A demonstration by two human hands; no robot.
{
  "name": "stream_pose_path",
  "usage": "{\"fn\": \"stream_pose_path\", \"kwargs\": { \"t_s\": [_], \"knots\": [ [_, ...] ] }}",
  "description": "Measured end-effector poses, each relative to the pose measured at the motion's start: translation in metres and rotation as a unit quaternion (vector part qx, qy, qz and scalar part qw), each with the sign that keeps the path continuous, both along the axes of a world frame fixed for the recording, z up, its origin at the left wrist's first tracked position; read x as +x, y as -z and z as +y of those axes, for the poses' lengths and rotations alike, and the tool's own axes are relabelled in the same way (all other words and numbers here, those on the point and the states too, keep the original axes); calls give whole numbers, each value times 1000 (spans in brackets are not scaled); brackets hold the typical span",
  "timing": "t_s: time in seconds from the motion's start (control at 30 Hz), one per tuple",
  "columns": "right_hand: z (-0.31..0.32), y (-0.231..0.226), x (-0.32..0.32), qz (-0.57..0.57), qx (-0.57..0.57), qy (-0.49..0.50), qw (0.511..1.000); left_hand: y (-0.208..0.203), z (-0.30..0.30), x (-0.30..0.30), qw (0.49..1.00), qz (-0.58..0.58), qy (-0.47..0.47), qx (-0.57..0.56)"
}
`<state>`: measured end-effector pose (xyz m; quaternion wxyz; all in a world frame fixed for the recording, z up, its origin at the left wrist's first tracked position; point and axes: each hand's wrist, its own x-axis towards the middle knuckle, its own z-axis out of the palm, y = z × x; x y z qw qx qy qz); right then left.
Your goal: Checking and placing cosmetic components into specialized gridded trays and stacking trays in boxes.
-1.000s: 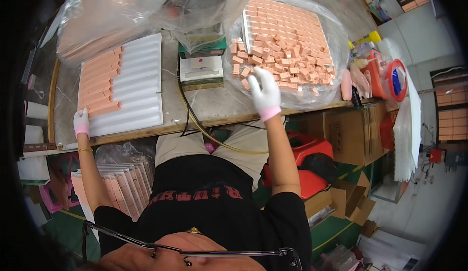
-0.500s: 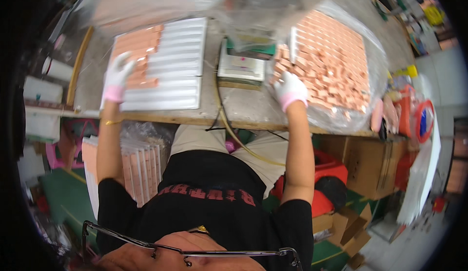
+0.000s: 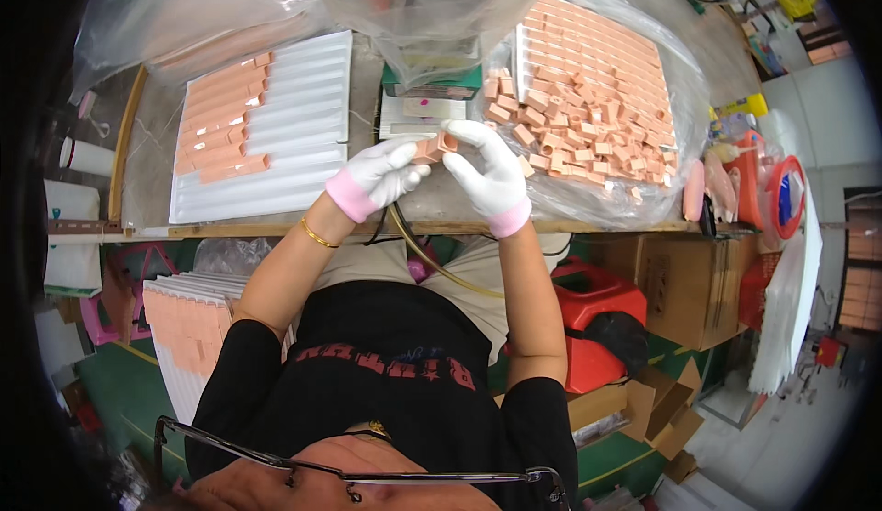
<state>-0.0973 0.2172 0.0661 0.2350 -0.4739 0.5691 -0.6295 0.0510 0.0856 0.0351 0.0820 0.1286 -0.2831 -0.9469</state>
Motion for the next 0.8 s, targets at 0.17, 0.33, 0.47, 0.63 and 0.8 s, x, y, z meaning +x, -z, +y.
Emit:
{"fn": "stream_pose_path", "kwargs": {
  "t_s": [0.17,0.33,0.47,0.63,0.8],
  "knots": [
    [0,-4,7,44,20,-35,998,10,8,0,995,63,19,76],
    [-11,3,11,157,64,11,985,-3,11,13,998,64,-20,-19],
    [-43,26,-1,247,38,190,949,-7,-14,46,817,-218,-136,-516],
    [-64,18,-4,358,229,161,890,13,-84,114,507,-281,-243,-778],
    [-74,14,43,444,88,99,886,-11,-92,141,335,-449,-74,-825]
  ]
}}
